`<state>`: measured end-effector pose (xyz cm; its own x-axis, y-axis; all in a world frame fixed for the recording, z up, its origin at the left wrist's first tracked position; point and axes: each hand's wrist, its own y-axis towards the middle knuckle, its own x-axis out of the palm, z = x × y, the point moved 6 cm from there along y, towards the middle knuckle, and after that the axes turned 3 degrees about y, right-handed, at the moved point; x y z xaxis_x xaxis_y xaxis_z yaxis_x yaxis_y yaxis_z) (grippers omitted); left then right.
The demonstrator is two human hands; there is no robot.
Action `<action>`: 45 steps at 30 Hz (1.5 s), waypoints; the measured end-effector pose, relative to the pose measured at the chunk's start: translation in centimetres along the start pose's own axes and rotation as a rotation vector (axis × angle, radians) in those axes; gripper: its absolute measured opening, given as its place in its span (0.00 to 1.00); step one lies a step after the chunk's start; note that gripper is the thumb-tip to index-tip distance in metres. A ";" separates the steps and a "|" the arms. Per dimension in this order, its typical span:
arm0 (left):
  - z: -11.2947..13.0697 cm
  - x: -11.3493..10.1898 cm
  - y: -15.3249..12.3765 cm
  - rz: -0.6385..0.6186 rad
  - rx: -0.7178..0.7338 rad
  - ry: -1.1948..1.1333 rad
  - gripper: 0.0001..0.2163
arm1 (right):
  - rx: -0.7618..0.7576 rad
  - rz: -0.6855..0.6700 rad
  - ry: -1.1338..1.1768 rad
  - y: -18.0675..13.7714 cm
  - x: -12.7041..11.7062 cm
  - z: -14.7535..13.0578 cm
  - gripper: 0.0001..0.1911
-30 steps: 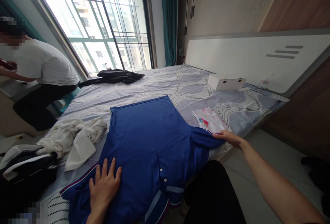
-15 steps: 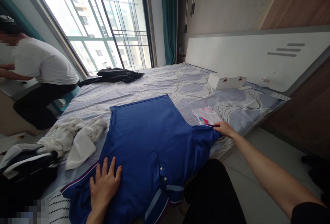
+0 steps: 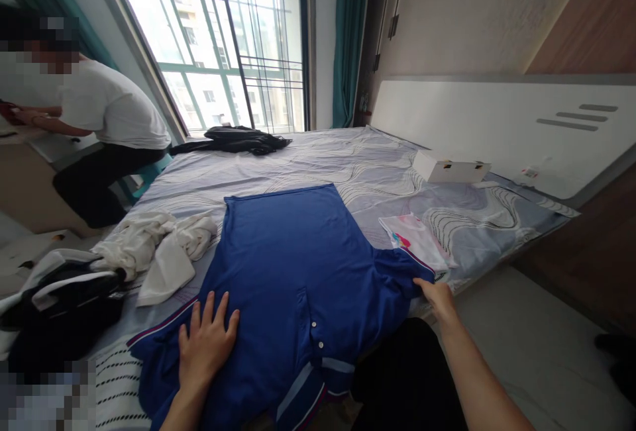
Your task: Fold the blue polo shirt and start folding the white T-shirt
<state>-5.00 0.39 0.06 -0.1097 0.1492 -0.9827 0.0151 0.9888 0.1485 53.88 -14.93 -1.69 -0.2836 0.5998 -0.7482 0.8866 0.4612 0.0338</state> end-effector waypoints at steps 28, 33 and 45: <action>0.1 -0.7 -0.7 -0.005 -0.012 -0.115 0.28 | -0.778 -0.369 -0.522 -12.3 12.4 -16.7 0.32; 1.6 -1.6 -0.8 -0.004 -0.097 -0.157 0.27 | -0.913 -0.460 -0.526 -14.1 13.9 -17.0 0.32; 1.0 -2.7 -2.5 0.184 -0.217 -0.271 0.24 | -0.887 -0.404 -0.498 -14.8 14.9 -16.4 0.35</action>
<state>-3.71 -2.45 2.25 0.1426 0.3477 -0.9267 -0.2036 0.9265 0.3163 30.53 -2.05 -2.48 -0.1374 0.0588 -0.9888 0.1261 0.9911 0.0415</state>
